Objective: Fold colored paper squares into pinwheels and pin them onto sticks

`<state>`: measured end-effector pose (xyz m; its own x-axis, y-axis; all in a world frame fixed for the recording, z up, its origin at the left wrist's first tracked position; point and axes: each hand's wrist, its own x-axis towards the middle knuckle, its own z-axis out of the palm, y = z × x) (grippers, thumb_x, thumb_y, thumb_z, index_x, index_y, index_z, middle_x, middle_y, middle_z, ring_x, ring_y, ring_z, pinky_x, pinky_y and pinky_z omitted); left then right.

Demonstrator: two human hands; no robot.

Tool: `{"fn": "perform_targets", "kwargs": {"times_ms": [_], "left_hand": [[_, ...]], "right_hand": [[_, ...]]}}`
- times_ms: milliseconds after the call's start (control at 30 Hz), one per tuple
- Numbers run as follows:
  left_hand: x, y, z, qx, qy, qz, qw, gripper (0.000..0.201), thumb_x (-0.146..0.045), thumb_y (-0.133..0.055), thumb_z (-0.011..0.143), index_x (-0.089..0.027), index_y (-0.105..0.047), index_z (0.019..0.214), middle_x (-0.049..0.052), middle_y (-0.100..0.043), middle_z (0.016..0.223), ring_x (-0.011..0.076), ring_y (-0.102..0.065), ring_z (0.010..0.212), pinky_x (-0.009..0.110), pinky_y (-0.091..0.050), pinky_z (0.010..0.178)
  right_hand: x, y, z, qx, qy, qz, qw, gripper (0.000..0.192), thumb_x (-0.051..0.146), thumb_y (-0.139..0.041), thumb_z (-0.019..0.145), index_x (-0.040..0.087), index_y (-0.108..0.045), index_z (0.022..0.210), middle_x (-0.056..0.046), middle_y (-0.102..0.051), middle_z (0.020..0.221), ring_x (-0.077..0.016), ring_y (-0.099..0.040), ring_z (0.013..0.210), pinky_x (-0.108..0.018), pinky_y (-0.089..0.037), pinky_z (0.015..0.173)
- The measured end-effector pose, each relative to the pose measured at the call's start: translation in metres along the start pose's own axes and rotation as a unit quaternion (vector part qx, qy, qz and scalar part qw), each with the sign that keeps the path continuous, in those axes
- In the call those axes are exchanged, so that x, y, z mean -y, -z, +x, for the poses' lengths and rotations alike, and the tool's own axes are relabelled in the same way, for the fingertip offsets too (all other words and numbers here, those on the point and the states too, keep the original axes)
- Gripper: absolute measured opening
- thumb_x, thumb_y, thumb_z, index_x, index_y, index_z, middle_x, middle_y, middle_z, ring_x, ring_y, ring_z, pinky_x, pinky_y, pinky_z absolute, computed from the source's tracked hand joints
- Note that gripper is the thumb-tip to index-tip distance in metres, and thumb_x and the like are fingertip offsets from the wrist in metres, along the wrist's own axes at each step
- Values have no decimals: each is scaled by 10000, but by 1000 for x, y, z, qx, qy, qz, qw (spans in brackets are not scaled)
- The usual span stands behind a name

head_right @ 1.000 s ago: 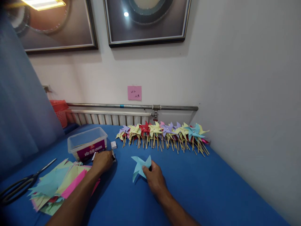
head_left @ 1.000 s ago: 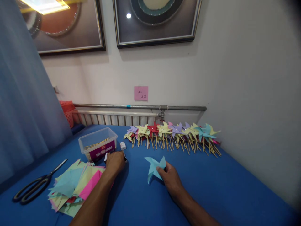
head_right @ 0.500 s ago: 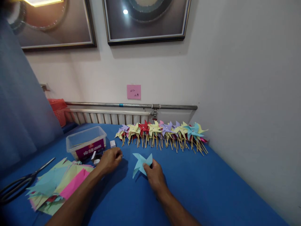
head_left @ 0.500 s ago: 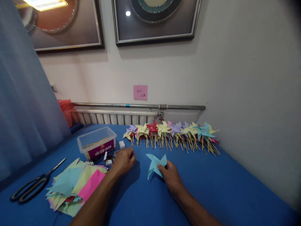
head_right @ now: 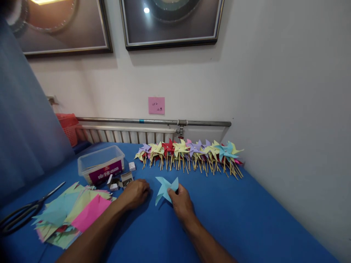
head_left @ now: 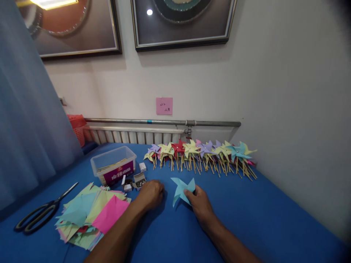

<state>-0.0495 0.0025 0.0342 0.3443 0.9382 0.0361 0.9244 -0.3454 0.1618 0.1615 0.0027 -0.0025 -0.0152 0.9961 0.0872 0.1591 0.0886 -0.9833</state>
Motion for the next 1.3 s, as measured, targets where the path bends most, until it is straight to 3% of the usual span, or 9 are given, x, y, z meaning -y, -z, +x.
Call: {"fn": "perform_targets", "kwargs": {"times_ms": [200, 333, 733, 900, 1167, 1300], "left_hand": [[0, -3, 3, -9, 102, -43, 994, 283, -318, -453, 891, -199, -709, 904, 103, -735, 961, 240, -666, 927, 315, -446, 769], [-7, -7, 3, -16, 132, -41, 990, 321, -398, -472, 881, -196, -721, 878, 118, -741, 933, 259, -676, 903, 325, -450, 739], [-6, -6, 1, -11, 100, -48, 994, 261, -231, -479, 803, -200, -725, 883, 104, -749, 931, 258, -680, 902, 323, -442, 732], [0, 1, -1, 20, 91, -47, 995, 249, -225, -482, 787, -189, -724, 835, 121, -746, 896, 264, -678, 860, 317, -429, 685], [6, 5, -1, 22, 67, -148, 986, 292, -143, -519, 735, -240, -741, 897, 13, -757, 900, 182, -671, 864, 256, -423, 723], [7, 3, 1, 34, 59, -144, 987, 245, -178, -577, 721, -252, -754, 873, 1, -755, 891, 180, -666, 851, 249, -422, 716]], "right_hand": [[1, 0, 0, -2, 0, 3, 1000, 412, 479, -612, 715, 137, -706, 926, -55, -721, 787, -217, -616, 692, -283, -475, 623], [4, -2, -2, -13, 1, 3, 1000, 375, 454, -615, 709, 143, -704, 898, -56, -713, 770, -218, -611, 685, -285, -474, 620], [12, -2, -6, -8, 4, 12, 1000, 317, 415, -608, 727, 152, -700, 879, -45, -697, 746, -209, -602, 668, -290, -474, 623], [8, -1, -5, -4, 4, 2, 1000, 340, 411, -599, 739, 149, -704, 928, -48, -704, 773, -212, -606, 686, -288, -473, 627], [0, 0, -1, -4, 5, -11, 1000, 401, 454, -614, 727, 128, -714, 938, -57, -720, 779, -213, -611, 675, -285, -473, 612], [0, 0, -1, 2, 7, 3, 1000, 406, 442, -618, 727, 125, -711, 962, -67, -729, 812, -218, -619, 697, -295, -485, 642]]}}
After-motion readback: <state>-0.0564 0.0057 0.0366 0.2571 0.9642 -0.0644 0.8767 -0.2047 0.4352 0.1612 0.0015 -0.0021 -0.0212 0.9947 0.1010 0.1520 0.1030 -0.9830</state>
